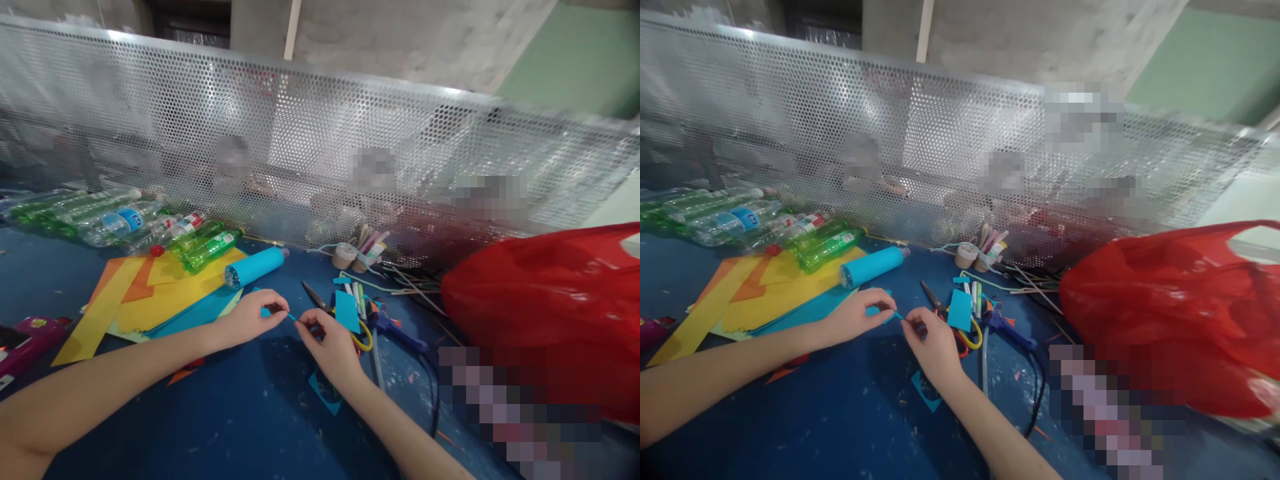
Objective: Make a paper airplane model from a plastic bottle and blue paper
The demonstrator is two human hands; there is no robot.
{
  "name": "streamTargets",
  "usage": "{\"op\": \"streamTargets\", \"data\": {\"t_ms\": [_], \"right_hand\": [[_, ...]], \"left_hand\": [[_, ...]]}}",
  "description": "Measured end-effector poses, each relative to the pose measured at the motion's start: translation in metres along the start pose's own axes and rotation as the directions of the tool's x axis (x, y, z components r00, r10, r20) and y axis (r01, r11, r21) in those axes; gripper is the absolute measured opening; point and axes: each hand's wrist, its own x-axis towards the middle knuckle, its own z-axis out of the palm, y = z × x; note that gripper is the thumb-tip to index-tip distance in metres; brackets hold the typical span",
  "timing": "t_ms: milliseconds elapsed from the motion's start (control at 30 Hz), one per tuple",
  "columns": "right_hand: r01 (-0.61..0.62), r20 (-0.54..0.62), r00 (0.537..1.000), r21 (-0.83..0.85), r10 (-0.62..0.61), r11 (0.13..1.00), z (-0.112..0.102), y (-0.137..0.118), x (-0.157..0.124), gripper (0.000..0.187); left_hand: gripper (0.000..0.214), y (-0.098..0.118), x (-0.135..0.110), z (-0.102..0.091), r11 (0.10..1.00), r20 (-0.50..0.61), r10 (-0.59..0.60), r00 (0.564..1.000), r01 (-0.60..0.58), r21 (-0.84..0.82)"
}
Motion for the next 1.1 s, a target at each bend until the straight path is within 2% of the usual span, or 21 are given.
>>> {"op": "streamTargets", "data": {"t_ms": [167, 267, 400, 567, 667, 1100], "right_hand": [[0.005, 0.024, 1.0, 0.084, -0.007, 0.996, 0.002, 0.0, -0.001, 0.012], [-0.013, 0.038, 0.999, 0.122, 0.008, 0.992, 0.001, -0.001, -0.001, 0.014], [-0.025, 0.051, 0.999, 0.154, 0.017, 0.988, 0.0, -0.004, -0.001, 0.015], [-0.064, 0.023, 0.998, 0.212, 0.06, 0.975, 0.001, -0.001, -0.001, 0.018], [-0.098, -0.009, 0.995, 0.266, 0.104, 0.959, 0.002, 0.006, 0.001, 0.022], [-0.188, -0.043, 0.973, 0.421, 0.226, 0.887, 0.004, 0.019, 0.005, 0.025]], "left_hand": [[0.014, 0.0, -0.004, 0.003, 0.986, 0.016, 0.101, 0.995, -0.102, 0.134], [0.018, -0.001, -0.006, 0.006, 0.982, 0.01, 0.106, 0.994, -0.106, 0.157], [0.02, 0.0, -0.008, 0.008, 0.995, -0.003, 0.029, 1.0, -0.029, 0.095], [0.029, -0.001, -0.005, 0.005, 0.993, -0.071, -0.105, 0.992, 0.101, -0.054], [0.035, -0.003, -0.005, 0.002, 0.986, -0.092, -0.159, 0.983, 0.154, -0.061], [0.049, 0.007, -0.008, 0.002, 0.973, 0.053, -0.211, 0.976, 0.215, -0.088]]}}
